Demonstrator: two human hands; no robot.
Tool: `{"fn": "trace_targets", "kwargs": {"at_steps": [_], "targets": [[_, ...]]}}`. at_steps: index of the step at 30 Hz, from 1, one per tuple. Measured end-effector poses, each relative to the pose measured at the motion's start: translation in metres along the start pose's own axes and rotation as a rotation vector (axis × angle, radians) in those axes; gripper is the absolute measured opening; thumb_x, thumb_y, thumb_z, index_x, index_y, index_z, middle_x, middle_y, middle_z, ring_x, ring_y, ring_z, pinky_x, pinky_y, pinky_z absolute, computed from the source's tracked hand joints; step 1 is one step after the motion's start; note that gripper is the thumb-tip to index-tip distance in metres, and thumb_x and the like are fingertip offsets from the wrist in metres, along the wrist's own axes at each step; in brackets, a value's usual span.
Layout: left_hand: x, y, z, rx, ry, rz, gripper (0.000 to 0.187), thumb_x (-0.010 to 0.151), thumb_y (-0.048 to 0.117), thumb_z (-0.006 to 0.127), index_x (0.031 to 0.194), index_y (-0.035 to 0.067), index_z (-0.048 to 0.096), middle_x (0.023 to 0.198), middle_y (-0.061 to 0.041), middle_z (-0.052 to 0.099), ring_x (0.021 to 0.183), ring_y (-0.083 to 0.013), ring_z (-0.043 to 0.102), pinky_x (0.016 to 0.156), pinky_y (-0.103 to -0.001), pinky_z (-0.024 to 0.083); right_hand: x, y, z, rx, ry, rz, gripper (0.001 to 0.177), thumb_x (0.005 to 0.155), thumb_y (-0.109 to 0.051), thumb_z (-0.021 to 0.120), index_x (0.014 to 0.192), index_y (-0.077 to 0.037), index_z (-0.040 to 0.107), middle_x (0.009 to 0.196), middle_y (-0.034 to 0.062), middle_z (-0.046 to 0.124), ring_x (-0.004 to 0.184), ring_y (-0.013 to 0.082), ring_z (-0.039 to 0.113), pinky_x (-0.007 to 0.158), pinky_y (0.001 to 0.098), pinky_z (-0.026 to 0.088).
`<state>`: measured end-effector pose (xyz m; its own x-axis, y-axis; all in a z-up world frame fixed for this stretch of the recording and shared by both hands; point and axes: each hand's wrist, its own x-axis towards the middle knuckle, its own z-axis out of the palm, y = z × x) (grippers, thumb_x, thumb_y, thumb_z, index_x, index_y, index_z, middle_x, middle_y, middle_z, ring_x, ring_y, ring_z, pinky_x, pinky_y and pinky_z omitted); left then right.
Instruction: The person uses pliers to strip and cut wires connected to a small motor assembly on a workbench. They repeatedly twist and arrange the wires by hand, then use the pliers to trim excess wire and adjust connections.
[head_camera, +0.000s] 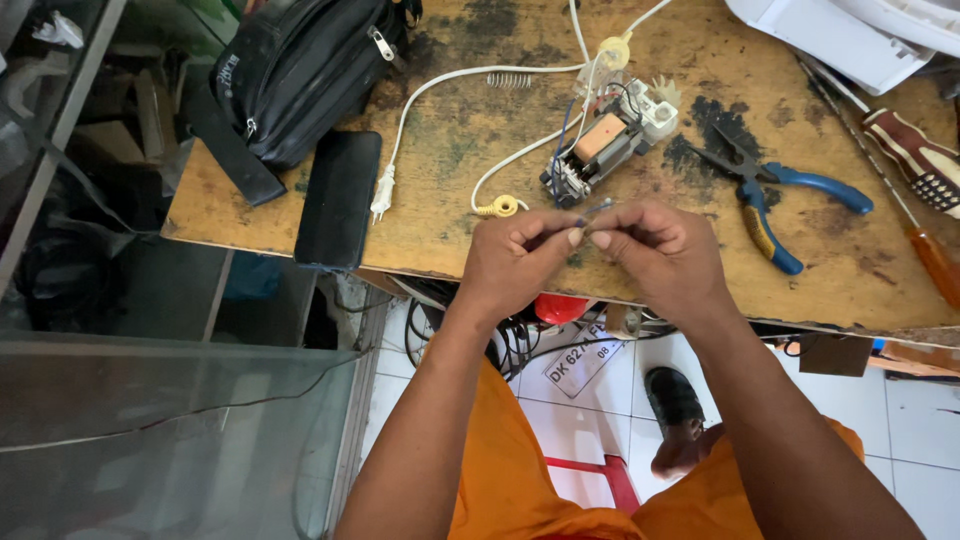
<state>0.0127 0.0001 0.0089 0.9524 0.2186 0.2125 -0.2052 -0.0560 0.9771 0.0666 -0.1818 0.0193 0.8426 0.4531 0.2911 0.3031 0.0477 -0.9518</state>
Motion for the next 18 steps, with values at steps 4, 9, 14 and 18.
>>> {"fn": "trace_targets", "kwargs": {"at_steps": [4,9,14,18], "targets": [[-0.001,0.006,-0.002,0.062,0.009,-0.007,0.014,0.087,0.015,0.080,0.101,0.013,0.082,0.076,-0.006,0.077,0.073,-0.0043,0.059,0.062,-0.029,0.057,-0.003,0.011,-0.001,0.023,0.011,-0.027,0.010,0.093,0.002,0.075,0.103,0.002,0.074,0.072,0.0076,0.065,0.071,0.0100,0.057,0.069,0.0259,0.051],[0.002,0.003,0.000,0.143,0.028,0.000,0.013,0.082,0.015,0.080,0.094,0.014,0.082,0.076,-0.012,0.074,0.069,-0.0123,0.067,0.063,-0.031,0.056,-0.003,0.017,-0.004,-0.016,0.032,-0.091,0.011,0.091,0.003,0.079,0.100,0.004,0.074,0.075,0.0107,0.064,0.073,0.0146,0.061,0.073,0.0294,0.054],[0.001,0.002,0.000,0.192,0.034,0.058,0.011,0.082,0.017,0.078,0.092,0.013,0.080,0.078,-0.012,0.073,0.072,-0.0230,0.069,0.064,-0.037,0.057,-0.003,0.016,-0.003,-0.074,0.020,-0.132,0.007,0.093,0.003,0.077,0.100,0.004,0.074,0.077,0.0113,0.063,0.074,0.0174,0.061,0.074,0.0316,0.053],[0.001,-0.011,-0.005,0.261,0.041,0.126,0.010,0.083,0.020,0.078,0.093,0.019,0.081,0.086,-0.007,0.077,0.074,-0.0269,0.075,0.066,-0.035,0.059,-0.005,-0.001,0.005,-0.169,-0.015,-0.114,0.004,0.098,0.001,0.070,0.101,0.004,0.071,0.070,0.0107,0.057,0.070,0.0174,0.055,0.068,0.0340,0.050]]}}
